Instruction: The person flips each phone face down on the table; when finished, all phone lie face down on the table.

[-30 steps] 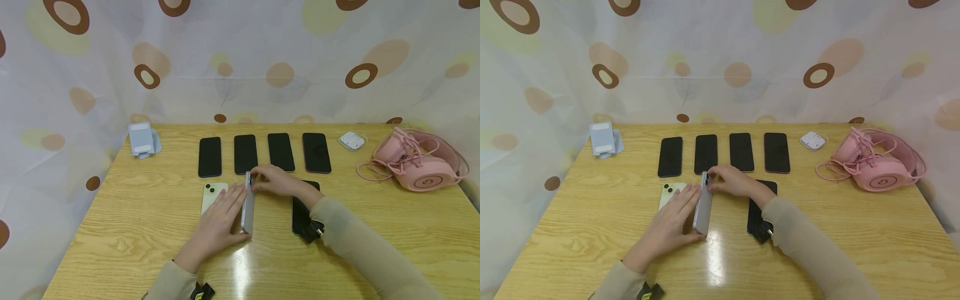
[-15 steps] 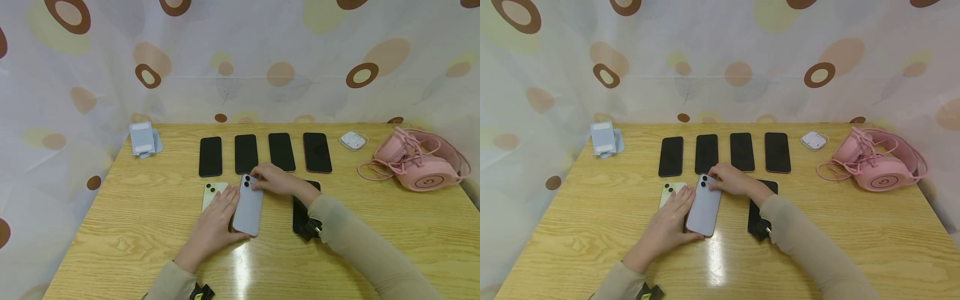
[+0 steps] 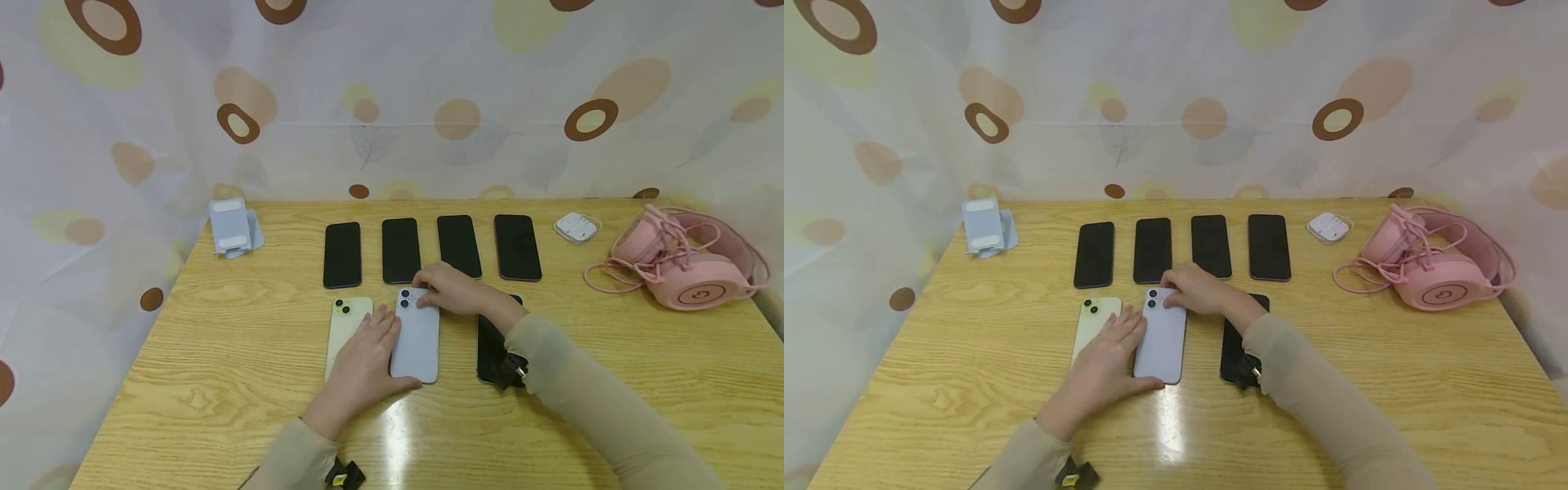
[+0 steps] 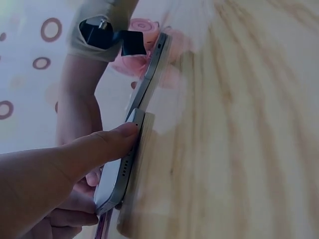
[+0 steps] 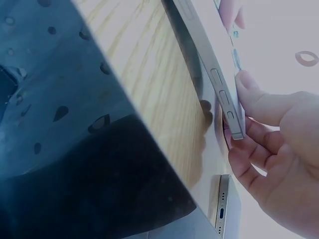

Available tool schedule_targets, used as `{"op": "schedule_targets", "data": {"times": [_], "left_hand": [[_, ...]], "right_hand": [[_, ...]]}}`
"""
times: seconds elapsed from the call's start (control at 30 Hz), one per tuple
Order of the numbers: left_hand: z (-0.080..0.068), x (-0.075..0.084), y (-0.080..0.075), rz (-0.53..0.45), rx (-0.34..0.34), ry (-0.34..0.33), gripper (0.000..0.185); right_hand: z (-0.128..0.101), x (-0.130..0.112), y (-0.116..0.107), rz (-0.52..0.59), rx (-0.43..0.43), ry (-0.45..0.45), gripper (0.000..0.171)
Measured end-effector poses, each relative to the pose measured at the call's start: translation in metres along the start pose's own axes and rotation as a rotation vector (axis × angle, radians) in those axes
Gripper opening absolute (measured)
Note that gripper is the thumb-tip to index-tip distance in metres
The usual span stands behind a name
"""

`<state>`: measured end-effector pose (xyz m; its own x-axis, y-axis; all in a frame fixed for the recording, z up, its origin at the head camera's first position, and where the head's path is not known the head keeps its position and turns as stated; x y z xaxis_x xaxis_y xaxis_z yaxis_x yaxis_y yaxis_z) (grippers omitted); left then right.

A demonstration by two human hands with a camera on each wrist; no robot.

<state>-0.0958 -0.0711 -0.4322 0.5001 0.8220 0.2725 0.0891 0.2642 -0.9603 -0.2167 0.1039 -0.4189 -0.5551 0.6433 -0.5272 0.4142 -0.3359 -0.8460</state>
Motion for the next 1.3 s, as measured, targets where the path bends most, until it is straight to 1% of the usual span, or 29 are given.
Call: {"op": "schedule_targets", "data": {"times": [0.17, 0.33, 0.5, 0.73, 0.9, 1.03, 1.2, 1.3], "left_hand": [[0.002, 0.005, 0.003, 0.028, 0.001, -0.019, 0.103], [0.002, 0.007, 0.005, 0.046, -0.002, -0.039, 0.103], [0.002, 0.006, 0.007, 0.039, -0.016, -0.05, 0.102], [0.001, 0.007, 0.008, 0.023, -0.026, -0.054, 0.101], [0.002, 0.008, 0.007, 0.021, -0.025, -0.043, 0.099], [0.006, 0.013, 0.007, -0.013, -0.037, -0.029, 0.098], [0.016, 0.023, 0.007, -0.058, -0.039, 0.016, 0.094], [0.024, 0.03, 0.008, -0.057, -0.034, 0.051, 0.092]], "right_hand": [[-0.001, 0.001, 0.001, -0.014, 0.001, 0.01, 0.027], [0.0, 0.002, 0.002, -0.019, 0.009, 0.011, 0.026], [-0.002, 0.003, 0.004, -0.01, 0.008, 0.006, 0.027], [-0.007, 0.005, 0.003, -0.03, 0.013, -0.013, 0.031], [-0.019, 0.006, -0.005, -0.048, 0.008, -0.004, 0.035], [-0.035, 0.01, -0.014, -0.071, 0.023, -0.013, 0.035], [-0.058, 0.019, -0.024, -0.087, 0.048, -0.01, 0.035], [-0.072, 0.027, -0.03, -0.104, 0.069, -0.007, 0.035]]}}
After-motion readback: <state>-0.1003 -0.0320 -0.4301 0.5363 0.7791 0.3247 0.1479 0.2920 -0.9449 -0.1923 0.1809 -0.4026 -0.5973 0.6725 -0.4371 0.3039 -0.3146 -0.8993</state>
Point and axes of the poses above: each hand's wrist, its own z-axis towards the middle knuckle, its own y-axis out of the palm, x = y × z, the point moved 2 cm from there along z, towards the middle knuckle, and after that the axes turned 3 degrees about y, right-handed, at the moved point
